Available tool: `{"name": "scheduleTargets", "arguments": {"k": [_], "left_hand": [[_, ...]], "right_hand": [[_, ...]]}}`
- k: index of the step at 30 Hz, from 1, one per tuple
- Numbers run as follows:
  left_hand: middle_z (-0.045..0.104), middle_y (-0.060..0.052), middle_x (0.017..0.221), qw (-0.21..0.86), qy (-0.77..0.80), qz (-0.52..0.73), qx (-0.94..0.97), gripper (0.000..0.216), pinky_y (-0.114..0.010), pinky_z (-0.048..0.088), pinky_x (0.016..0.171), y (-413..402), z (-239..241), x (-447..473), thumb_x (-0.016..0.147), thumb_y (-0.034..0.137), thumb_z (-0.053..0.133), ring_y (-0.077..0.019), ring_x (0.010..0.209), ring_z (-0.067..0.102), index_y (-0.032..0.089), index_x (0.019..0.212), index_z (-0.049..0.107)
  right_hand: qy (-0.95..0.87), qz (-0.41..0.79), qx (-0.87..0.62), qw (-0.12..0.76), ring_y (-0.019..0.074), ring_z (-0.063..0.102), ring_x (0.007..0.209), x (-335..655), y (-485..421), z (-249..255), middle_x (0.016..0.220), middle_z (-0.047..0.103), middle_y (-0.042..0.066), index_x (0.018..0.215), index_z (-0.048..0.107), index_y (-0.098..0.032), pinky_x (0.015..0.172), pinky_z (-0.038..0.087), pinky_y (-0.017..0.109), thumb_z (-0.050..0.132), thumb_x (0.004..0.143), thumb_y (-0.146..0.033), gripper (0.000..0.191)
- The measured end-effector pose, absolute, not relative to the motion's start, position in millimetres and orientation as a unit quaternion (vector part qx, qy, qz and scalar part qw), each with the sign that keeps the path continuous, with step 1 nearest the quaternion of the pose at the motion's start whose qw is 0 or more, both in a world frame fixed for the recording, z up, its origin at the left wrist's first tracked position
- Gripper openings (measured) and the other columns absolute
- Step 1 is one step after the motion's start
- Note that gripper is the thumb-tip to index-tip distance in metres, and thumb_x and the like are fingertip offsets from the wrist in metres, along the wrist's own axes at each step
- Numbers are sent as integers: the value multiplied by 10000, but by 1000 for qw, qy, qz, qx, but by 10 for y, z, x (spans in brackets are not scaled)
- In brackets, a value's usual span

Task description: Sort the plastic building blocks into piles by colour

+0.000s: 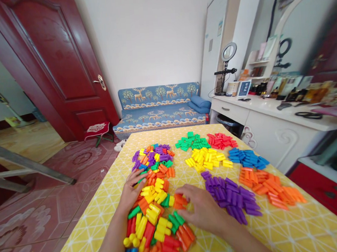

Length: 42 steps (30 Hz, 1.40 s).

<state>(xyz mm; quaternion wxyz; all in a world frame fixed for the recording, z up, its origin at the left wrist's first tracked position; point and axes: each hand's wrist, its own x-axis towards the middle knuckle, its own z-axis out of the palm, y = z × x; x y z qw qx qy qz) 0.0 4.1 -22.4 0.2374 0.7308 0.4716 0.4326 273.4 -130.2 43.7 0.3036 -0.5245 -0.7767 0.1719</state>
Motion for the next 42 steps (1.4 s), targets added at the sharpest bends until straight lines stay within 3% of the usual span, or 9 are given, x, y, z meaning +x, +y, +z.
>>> {"name": "scheduleTargets", "arguments": {"k": [4, 8, 13, 22, 28, 31, 34, 37, 42], "left_hand": [[623, -66, 1287, 239, 468, 437, 730, 326, -549, 258, 1141, 46, -227, 2, 817, 480, 614, -303, 1340, 408, 282, 1042, 743], [621, -69, 1290, 242, 467, 435, 731, 336, -543, 254, 1144, 59, -242, -4, 817, 481, 612, -299, 1333, 415, 276, 1053, 739], [618, -67, 1295, 238, 467, 433, 733, 344, -540, 253, 1146, 73, -258, -14, 817, 491, 607, -298, 1336, 414, 279, 1054, 739], [626, -64, 1288, 235, 472, 433, 731, 341, -547, 264, 1140, 49, -229, -10, 815, 499, 607, -302, 1331, 424, 284, 1044, 741], [627, -61, 1284, 236, 471, 431, 732, 319, -540, 264, 1141, 58, -253, -8, 823, 465, 614, -293, 1335, 415, 283, 1054, 737], [629, -60, 1281, 236, 467, 433, 734, 307, -534, 272, 1138, 62, -265, -8, 829, 451, 613, -286, 1333, 416, 286, 1057, 735], [625, -56, 1285, 238, 467, 432, 734, 297, -538, 265, 1139, 59, -262, -5, 836, 443, 607, -283, 1339, 407, 292, 1058, 734], [624, -59, 1287, 238, 470, 433, 732, 298, -543, 258, 1141, 54, -253, -1, 829, 443, 614, -287, 1334, 415, 289, 1052, 736], [630, -53, 1279, 232, 468, 438, 732, 284, -536, 268, 1140, 52, -251, -1, 822, 434, 625, -286, 1327, 427, 303, 1047, 738]], "right_hand": [[-642, -70, -651, 398, 253, 532, 1052, 3500, -1107, 530, 1119, 620, 89, 1212, 599, -226, 937, 394, 382, 508, 868, -349, 376], [-433, -201, -826, 301, 338, 507, 1023, 4259, -1111, 482, 1088, 597, 150, 1264, 584, -211, 825, 393, 455, 424, 909, -391, 429], [-322, -145, -908, 224, 380, 484, 1080, 4547, -1172, 221, 1169, 559, 191, 1297, 555, -203, 817, 380, 483, 387, 912, -377, 454], [-303, -122, -920, 216, 400, 482, 1079, 4666, -1109, 5, 1150, 559, 213, 1159, 642, -162, 834, 358, 540, 436, 842, -436, 467], [-372, -217, -842, 324, 428, 453, 1108, 4547, -1091, 6, 1138, 556, 254, 1103, 659, -147, 848, 321, 580, 460, 855, -435, 429], [-496, -215, -740, 401, 352, 451, 1164, 4161, -1026, 66, 1228, 527, 174, 1118, 629, -173, 956, 338, 535, 457, 873, -362, 354], [-641, -94, -617, 447, 262, 483, 1170, 3545, -965, 118, 1229, 537, 115, 1071, 639, -199, 998, 389, 448, 467, 871, -266, 272], [-746, 52, -531, 399, 200, 481, 1206, 2883, -940, 171, 1301, 526, 86, 1180, 610, -226, 1025, 402, 376, 449, 840, -126, 389], [-843, 96, -450, 280, 236, 237, 1405, 2205, -842, 165, 1531, 310, 59, 1364, 490, -235, 1117, 280, 423, 478, 711, 12, 698]]}}
